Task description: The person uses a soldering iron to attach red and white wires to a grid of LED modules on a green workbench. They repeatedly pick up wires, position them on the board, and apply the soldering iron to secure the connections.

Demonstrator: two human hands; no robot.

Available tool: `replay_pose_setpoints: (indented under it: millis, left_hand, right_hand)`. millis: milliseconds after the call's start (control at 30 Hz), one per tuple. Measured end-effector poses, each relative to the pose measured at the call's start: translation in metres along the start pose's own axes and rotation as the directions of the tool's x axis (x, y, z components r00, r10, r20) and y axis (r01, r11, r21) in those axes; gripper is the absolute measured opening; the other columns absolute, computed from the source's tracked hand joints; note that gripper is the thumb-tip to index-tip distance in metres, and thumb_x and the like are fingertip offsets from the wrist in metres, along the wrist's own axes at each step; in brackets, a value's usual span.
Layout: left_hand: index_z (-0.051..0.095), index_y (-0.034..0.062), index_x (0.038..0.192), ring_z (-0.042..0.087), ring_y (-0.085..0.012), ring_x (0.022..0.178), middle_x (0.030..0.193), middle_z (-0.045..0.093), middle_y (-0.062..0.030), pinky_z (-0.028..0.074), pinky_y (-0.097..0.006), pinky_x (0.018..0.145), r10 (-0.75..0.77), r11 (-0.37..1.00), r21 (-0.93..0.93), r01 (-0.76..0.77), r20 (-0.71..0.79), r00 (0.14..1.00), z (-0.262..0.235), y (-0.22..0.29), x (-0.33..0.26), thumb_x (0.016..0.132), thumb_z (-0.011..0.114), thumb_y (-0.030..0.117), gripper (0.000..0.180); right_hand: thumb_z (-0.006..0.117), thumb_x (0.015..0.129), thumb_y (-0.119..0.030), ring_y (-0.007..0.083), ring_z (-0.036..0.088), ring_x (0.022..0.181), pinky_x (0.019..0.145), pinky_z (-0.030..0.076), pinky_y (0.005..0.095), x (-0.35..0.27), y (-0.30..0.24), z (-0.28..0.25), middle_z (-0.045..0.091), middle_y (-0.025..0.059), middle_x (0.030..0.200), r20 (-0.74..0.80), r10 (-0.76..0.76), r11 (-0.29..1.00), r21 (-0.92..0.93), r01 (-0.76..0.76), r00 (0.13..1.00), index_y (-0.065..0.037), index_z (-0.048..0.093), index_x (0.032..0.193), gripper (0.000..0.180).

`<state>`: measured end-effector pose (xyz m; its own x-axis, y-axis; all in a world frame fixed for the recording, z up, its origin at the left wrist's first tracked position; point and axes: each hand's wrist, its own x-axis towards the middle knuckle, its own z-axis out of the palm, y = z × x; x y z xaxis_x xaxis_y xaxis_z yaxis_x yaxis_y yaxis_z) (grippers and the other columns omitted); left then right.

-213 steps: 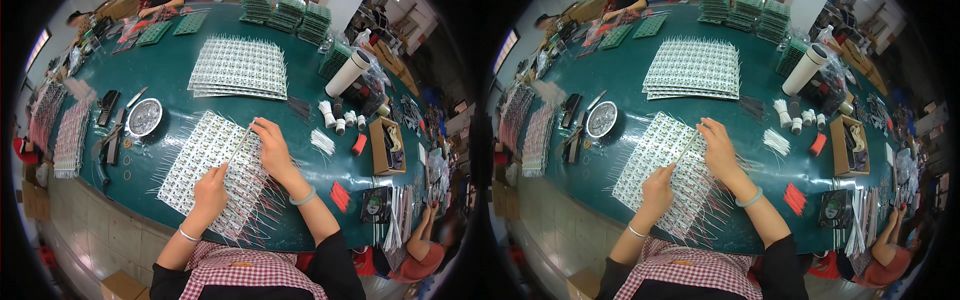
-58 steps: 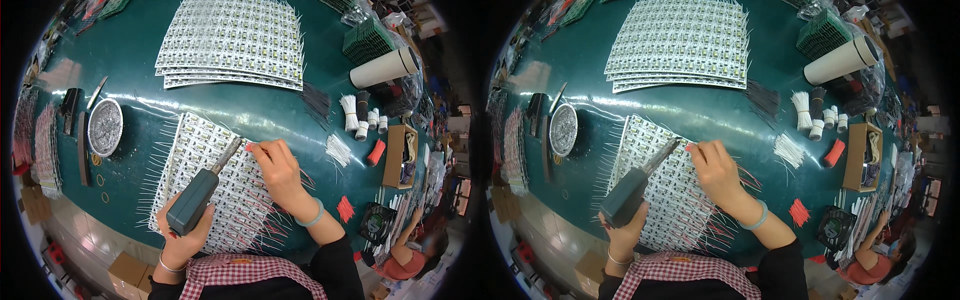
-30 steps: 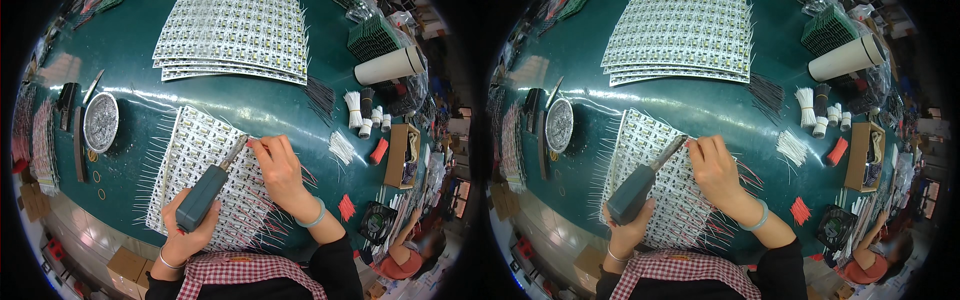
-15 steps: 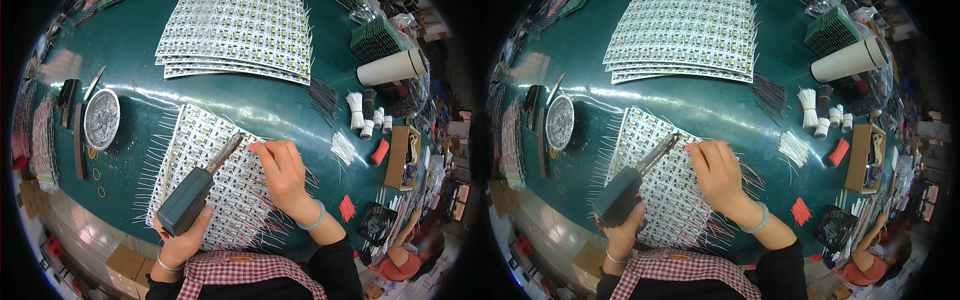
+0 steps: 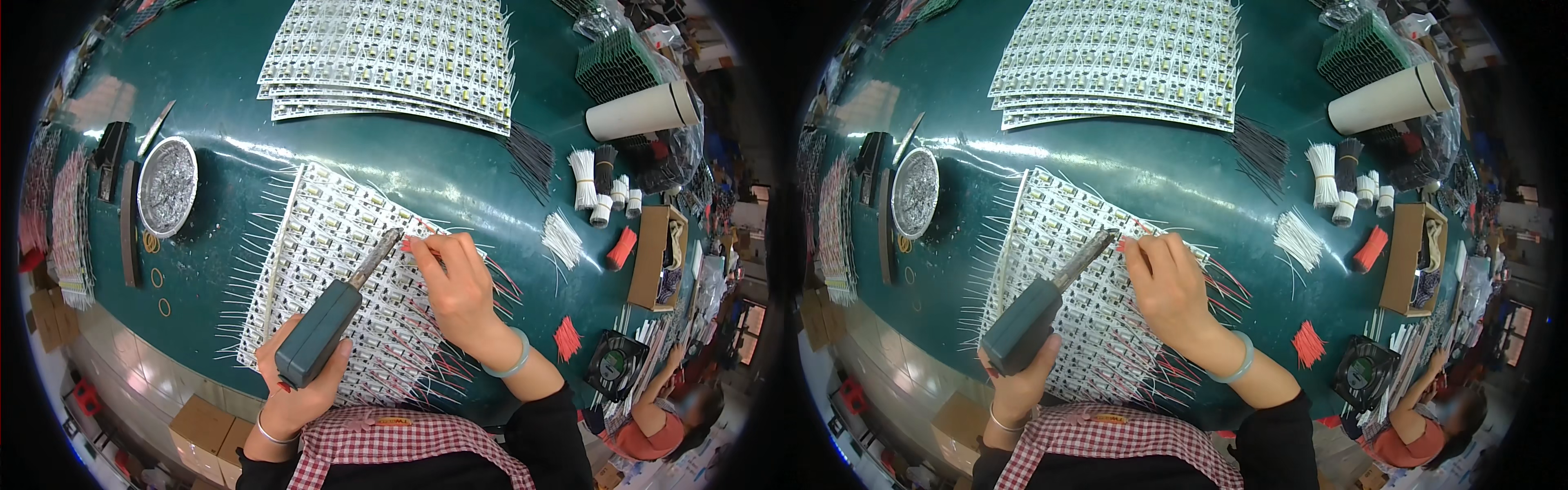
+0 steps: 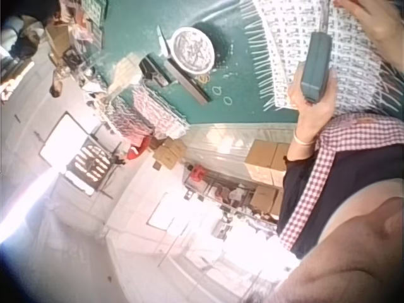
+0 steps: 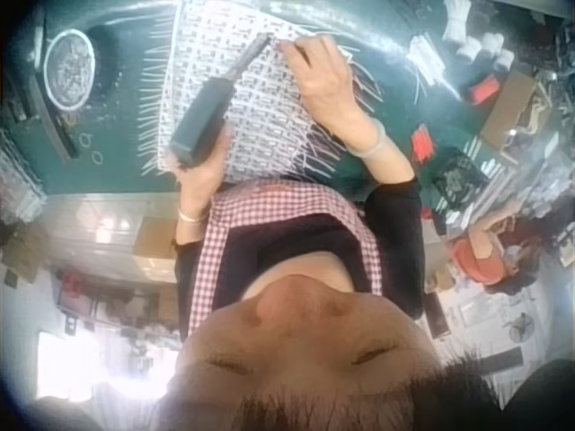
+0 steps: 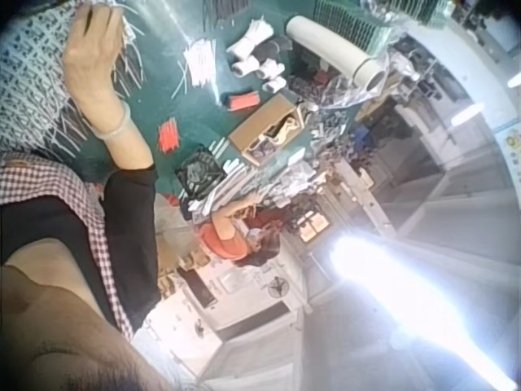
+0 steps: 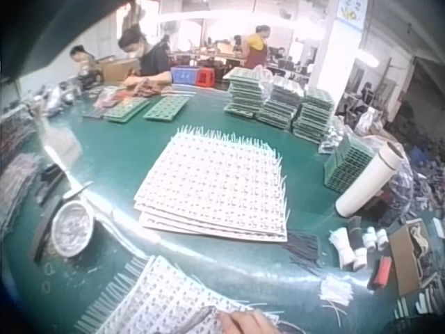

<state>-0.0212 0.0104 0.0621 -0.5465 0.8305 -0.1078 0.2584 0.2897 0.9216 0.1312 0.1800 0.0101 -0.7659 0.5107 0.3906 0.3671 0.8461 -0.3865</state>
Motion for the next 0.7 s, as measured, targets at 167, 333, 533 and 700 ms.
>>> replay_pose_setpoints:
  millis: [167,333,533,700]
  left_hand:
    - [0.069,-0.0053,0.094,0.06,-0.0124,0.062,0.079,0.066,-0.0093,0.046,-0.025,0.055,-0.028,1.0,-0.011,0.028,-0.001,1.0,0.001,0.0016,-0.001,0.077,0.077,0.002,0.021]
    - [0.068,-0.004,0.091,0.06,-0.0115,0.06,0.077,0.065,-0.0086,0.045,-0.025,0.053,0.021,1.0,0.019,-0.022,0.012,1.0,0.0019,-0.0006,-0.0011,0.077,0.078,0.003,0.018]
    - [0.068,-0.0039,0.09,0.056,-0.0105,0.056,0.073,0.061,-0.0071,0.043,-0.026,0.05,0.003,0.989,0.147,-0.012,0.063,0.998,-0.0017,-0.0001,-0.0032,0.078,0.078,0.004,0.018]
    - [0.07,-0.0039,0.096,0.058,-0.0118,0.06,0.076,0.064,-0.0083,0.044,-0.025,0.053,-0.015,0.998,0.061,0.013,0.024,1.0,-0.0023,-0.0013,-0.0049,0.08,0.078,0.009,0.022]
  right_hand:
    - [0.067,0.072,0.001,0.0252,0.055,0.083,0.067,0.047,0.0347,-0.0003,-0.0007,0.0008,0.057,0.0112,0.094,0.003,0.004,1.0,-0.007,-0.004,1.0,0.008,0.065,0.106,0.035]
    - [0.066,0.072,0.001,0.0258,0.055,0.082,0.067,0.047,0.0351,-0.0003,-0.0013,0.0005,0.057,0.012,0.095,0.014,-0.002,1.0,-0.021,0.002,1.0,0.009,0.065,0.106,0.035]
    - [0.066,0.072,0.0,0.0263,0.055,0.083,0.067,0.047,0.0352,-0.0001,-0.0016,-0.0003,0.057,0.0129,0.095,0.032,0.003,1.0,-0.026,-0.003,0.999,0.009,0.065,0.105,0.035]
    - [0.066,0.072,0.0,0.0263,0.055,0.083,0.067,0.048,0.0353,0.0007,-0.0025,-0.0008,0.057,0.0129,0.095,0.034,0.005,1.0,-0.02,-0.004,0.999,0.009,0.064,0.105,0.034]
